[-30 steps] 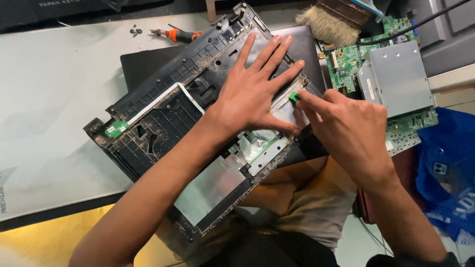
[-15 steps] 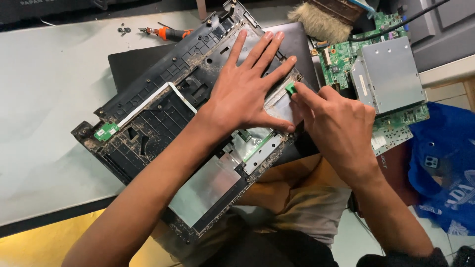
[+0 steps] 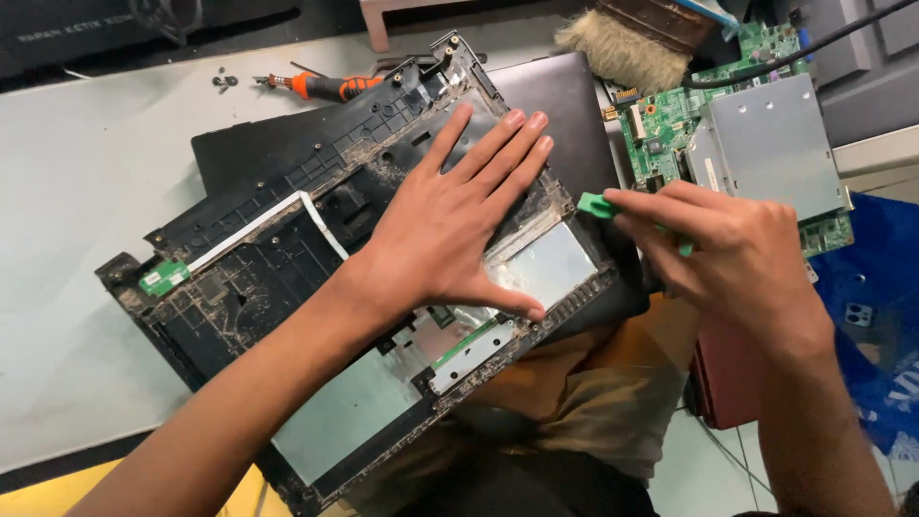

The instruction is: Cleaning and prying the internal casing of a laptop using a plastic tool and a brush during disassembly.

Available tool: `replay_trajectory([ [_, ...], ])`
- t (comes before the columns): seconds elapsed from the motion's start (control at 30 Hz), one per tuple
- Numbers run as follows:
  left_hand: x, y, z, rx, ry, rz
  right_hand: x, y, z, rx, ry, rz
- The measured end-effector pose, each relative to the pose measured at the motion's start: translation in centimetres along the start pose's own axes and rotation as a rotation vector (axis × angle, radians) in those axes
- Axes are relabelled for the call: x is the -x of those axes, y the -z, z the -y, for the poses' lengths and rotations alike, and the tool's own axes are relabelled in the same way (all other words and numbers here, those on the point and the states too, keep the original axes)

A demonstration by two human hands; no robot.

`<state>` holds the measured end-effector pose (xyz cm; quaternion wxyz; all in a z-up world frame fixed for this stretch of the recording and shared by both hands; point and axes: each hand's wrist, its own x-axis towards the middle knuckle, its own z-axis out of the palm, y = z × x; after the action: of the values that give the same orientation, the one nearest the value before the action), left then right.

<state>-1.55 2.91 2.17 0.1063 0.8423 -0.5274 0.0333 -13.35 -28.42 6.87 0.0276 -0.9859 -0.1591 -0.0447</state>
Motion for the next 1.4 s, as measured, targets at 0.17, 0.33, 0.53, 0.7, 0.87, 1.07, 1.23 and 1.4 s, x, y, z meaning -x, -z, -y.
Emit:
replay_trajectory([
  [0.17, -0.1, 0.2, -0.1, 0.023, 0.004, 0.007, -1.5, 0.5, 0.5, 0.16, 0.081, 0.036],
  [0.33, -0.1, 0.4, -0.1, 0.025, 0.013, 0.017, -3.8, 3.2, 1.8, 0.496, 0.162, 0.135],
  [0.53, 0.0, 0.2, -0.1, 0.059, 0.021, 0.003, -6.6, 5.6, 4.0, 0.501, 0.078, 0.478],
  [0.7, -0.1, 0.0, 0.0, 0.055, 0.001, 0.007, -6.0, 3.1, 0.1, 0.502, 0.285, 0.176],
  [0.87, -0.5, 0.4, 1.3, 0.072, -0.118, 0.019, -6.9, 3.8, -1.0, 0.447, 0.356, 0.211],
  [1.07, -0.5, 0.6, 2.0, 0.081, -0.187, 0.061, -7.0, 3.9, -0.1, 0.435, 0.377, 0.227],
  [1.23, -0.7, 1.0, 2.0, 0.075, -0.184, 0.076, -7.6, 3.7, 0.0, 0.433, 0.391, 0.234],
  [1.4, -0.5, 1.0, 1.9, 0.079, -0.189, 0.09, -8.8, 4.3, -0.2, 0.487, 0.405, 0.426],
])
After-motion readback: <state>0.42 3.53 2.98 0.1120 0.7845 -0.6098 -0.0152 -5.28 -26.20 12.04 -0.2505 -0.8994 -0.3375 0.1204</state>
